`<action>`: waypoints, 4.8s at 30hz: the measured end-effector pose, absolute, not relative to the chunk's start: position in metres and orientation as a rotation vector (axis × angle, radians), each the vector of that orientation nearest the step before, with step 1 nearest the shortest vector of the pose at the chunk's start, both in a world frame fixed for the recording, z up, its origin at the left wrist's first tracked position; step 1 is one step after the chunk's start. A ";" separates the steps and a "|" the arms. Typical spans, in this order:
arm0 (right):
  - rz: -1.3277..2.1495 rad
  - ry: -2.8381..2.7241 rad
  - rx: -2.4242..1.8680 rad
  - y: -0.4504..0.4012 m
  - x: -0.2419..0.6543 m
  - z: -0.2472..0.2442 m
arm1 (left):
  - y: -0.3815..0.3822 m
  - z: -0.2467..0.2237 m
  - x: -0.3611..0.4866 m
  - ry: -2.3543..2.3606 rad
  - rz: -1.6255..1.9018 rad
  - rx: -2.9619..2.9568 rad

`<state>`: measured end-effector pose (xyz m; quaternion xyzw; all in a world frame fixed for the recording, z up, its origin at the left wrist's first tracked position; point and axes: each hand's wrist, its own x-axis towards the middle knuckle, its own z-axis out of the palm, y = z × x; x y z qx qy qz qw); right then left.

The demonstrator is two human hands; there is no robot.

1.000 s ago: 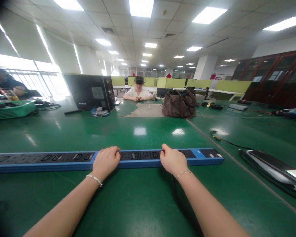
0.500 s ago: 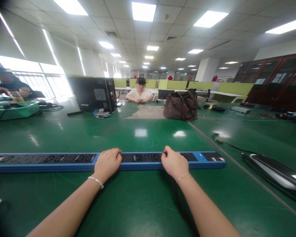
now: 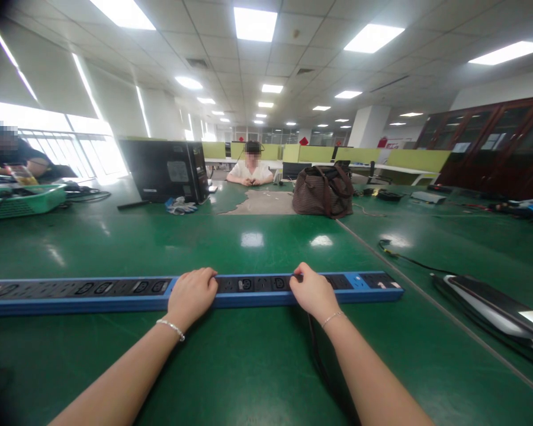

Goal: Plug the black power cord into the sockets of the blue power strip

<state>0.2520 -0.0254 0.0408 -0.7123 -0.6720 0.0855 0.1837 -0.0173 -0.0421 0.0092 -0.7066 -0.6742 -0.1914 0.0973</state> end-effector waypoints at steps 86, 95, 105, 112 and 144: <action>0.161 -2.012 -1.842 -0.047 0.096 0.050 | -0.041 0.007 -0.019 -1.942 -0.592 -2.118; 0.541 -1.915 -1.774 -0.022 0.122 0.046 | -0.041 0.006 -0.017 -1.943 -0.582 -2.094; 0.434 -1.863 -1.812 -0.029 0.117 0.045 | -0.040 0.005 -0.018 -1.956 -0.575 -2.086; 0.113 -2.083 -1.846 -0.046 0.094 0.051 | -0.041 0.005 -0.019 -1.929 -0.572 -2.103; 0.312 -1.989 -1.366 -0.035 0.184 0.007 | -0.042 0.011 -0.016 -1.993 -0.544 -2.099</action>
